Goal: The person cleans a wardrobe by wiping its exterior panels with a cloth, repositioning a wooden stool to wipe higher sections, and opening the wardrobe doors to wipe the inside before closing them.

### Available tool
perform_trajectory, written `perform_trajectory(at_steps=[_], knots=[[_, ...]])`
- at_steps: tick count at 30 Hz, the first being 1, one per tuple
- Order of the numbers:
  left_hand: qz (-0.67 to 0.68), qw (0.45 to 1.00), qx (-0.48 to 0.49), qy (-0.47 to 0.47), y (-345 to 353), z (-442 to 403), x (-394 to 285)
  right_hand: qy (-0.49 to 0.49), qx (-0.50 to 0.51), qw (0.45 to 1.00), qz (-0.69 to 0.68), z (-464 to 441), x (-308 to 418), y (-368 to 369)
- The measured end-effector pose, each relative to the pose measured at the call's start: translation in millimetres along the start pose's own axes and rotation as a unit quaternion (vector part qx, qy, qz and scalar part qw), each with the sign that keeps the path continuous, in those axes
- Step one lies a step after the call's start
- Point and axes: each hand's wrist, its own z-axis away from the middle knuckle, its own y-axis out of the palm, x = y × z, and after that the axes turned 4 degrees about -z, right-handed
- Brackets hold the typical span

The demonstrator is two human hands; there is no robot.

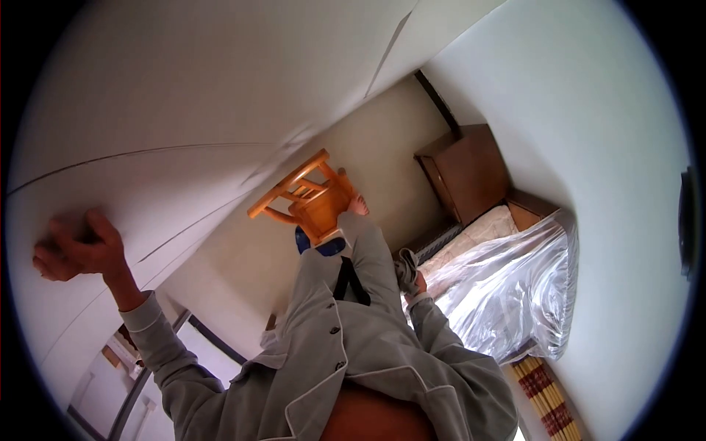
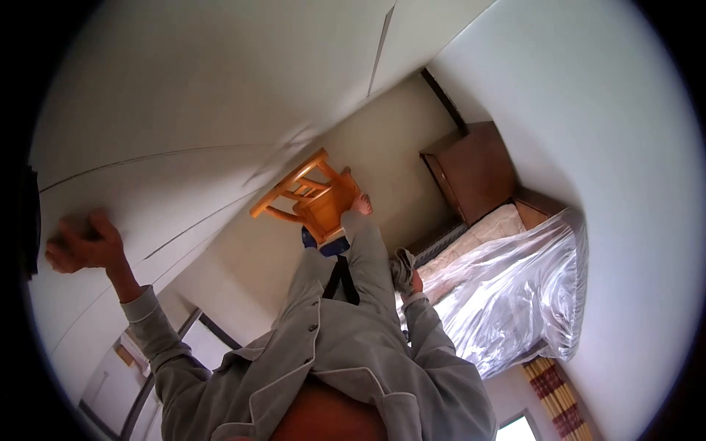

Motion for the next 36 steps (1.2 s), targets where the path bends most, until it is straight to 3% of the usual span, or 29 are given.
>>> perform_trajectory(at_steps=[2,3,4,6,8,10,12,14,16,18,22,23,24,25,26,28,30,33,36], knots=[[0.02,0.999,-0.021,0.015,0.9,-7.1,1.5,0.078,0.025,0.945,-0.318,-9.4,-0.9,5.7],[0.036,0.998,-0.047,0.026,2.1,-7.0,2.4,0.117,0.01,0.927,-0.358,-22.9,-4.9,8.9],[0.038,0.998,-0.047,0.027,5.1,-2.8,5.1,0.117,0.009,0.926,-0.358,-36.3,-11.9,10.1],[0.034,0.998,-0.04,0.017,8.1,15.5,13.7,-0.002,0.064,0.965,-0.255,-58.1,-29.6,15.3],[0.007,0.999,-0.024,0.021,8.4,35.5,15.6,0.041,0.088,0.921,-0.378,-91.8,-23.5,29.6],[-0.017,1.0,-0.008,0.025,5.1,67.8,9.1,-0.011,0.093,0.925,-0.367,-95.6,10.7,55.2],[0.08,0.996,0.044,-0.018,3.6,108.0,-5.7,-0.05,0.112,0.937,-0.326,-109.9,8.6,63.3],[0.073,0.997,-0.021,0.006,6.8,157.5,-6.8,-0.112,0.115,0.944,-0.287,-122.9,-21.3,71.7],[0.067,0.994,-0.089,0.016,17.2,216.9,-1.3,-0.133,0.099,0.913,-0.373,-131.0,-59.8,76.7],[-0.016,0.999,0.04,-0.012,20.4,268.9,12.7,-0.132,0.124,0.876,-0.447,-120.7,-80.0,86.7],[0.042,0.998,0.021,-0.031,8.6,282.7,-2.8,-0.161,0.165,0.786,-0.574,-52.0,-120.3,132.9],[0.083,0.995,-0.023,-0.048,8.1,281.0,-8.1,-0.18,0.166,0.78,-0.576,-38.2,-136.4,145.2],[0.087,0.994,-0.045,-0.054,8.3,277.3,-9.2,-0.249,0.065,0.861,-0.439,-32.7,-156.0,158.1],[0.081,0.995,0.001,-0.05,6.6,278.2,-8.5,-0.304,-0.05,0.907,-0.289,-30.0,-166.5,168.5],[0.078,0.995,0.052,-0.041,5.8,281.1,-8.1,-0.314,-0.063,0.899,-0.298,-18.3,-164.5,174.1],[0.093,0.995,0.034,-0.033,5.3,283.6,-8.6,-0.348,-0.121,0.92,-0.132,32.1,-165.9,178.9],[0.058,0.996,0.069,-0.028,2.3,280.8,-9.1,-0.314,-0.189,0.916,-0.162,68.2,-161.5,188.2],[0.062,0.995,0.081,-0.021,1.7,277.5,-10.3,-0.296,-0.164,0.919,-0.205,86.0,-192.8,190.5],[0.088,0.996,-0.021,-0.029,8.3,281.9,-16.5,-0.255,-0.089,0.909,-0.316,88.6,-224.6,193.7]])
